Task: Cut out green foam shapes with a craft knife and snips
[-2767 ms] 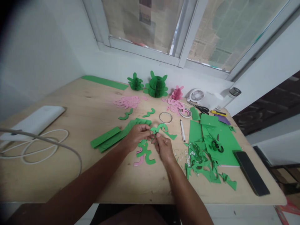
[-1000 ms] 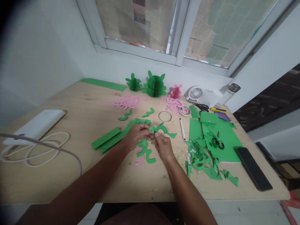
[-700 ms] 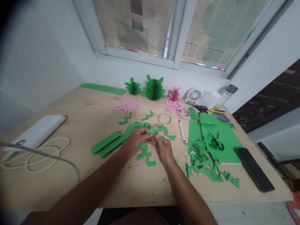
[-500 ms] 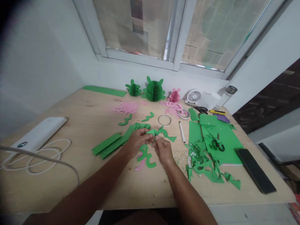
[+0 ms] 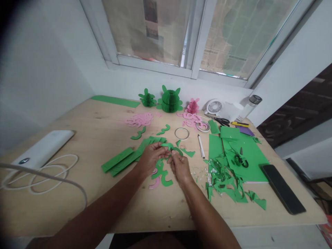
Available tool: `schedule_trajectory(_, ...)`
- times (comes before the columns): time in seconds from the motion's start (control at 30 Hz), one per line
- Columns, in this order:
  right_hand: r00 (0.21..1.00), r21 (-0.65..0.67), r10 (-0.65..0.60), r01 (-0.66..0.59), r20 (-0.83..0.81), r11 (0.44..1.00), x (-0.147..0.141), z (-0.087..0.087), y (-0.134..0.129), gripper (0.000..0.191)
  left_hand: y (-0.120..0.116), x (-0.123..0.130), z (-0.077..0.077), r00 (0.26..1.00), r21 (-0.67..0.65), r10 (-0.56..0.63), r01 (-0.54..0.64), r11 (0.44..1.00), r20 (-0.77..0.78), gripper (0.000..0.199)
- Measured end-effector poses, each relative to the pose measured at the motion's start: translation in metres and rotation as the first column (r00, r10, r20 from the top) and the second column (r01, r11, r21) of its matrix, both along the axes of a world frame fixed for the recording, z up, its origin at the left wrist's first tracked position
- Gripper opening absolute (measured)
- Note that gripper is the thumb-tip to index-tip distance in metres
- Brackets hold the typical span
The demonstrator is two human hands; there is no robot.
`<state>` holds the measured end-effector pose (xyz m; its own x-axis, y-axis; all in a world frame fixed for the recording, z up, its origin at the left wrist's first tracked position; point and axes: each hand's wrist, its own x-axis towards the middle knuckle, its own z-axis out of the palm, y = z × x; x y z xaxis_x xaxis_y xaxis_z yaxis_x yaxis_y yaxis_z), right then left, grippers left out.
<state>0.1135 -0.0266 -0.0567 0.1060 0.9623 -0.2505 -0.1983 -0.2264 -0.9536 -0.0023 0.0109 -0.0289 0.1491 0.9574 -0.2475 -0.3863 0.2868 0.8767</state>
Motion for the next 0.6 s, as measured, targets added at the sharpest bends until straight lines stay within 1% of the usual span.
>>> schedule_trajectory(0.17, 1.0, 0.0, -0.001, 0.001, -0.017, 1.0, -0.0001, -0.0002, 0.0001, 0.054, -0.0006, 0.0011, -0.0006, 1.0, -0.002, -0.004, 0.004, 1.0, -0.006, 0.02)
schedule_trajectory(0.4, 1.0, -0.011, 0.008, -0.009, -0.017, 1.0, -0.0006, 0.0005, -0.0002, 0.053, 0.0004, 0.0002, -0.0014, 1.0, -0.005, 0.0, 0.0, 1.0, -0.018, 0.016)
schedule_trajectory(0.6, 1.0, 0.002, 0.018, -0.018, -0.01, 1.0, -0.0011, 0.0036, -0.001, 0.054, -0.0002, -0.0003, -0.0011, 0.999, 0.03, 0.009, -0.007, 1.0, -0.037, 0.014)
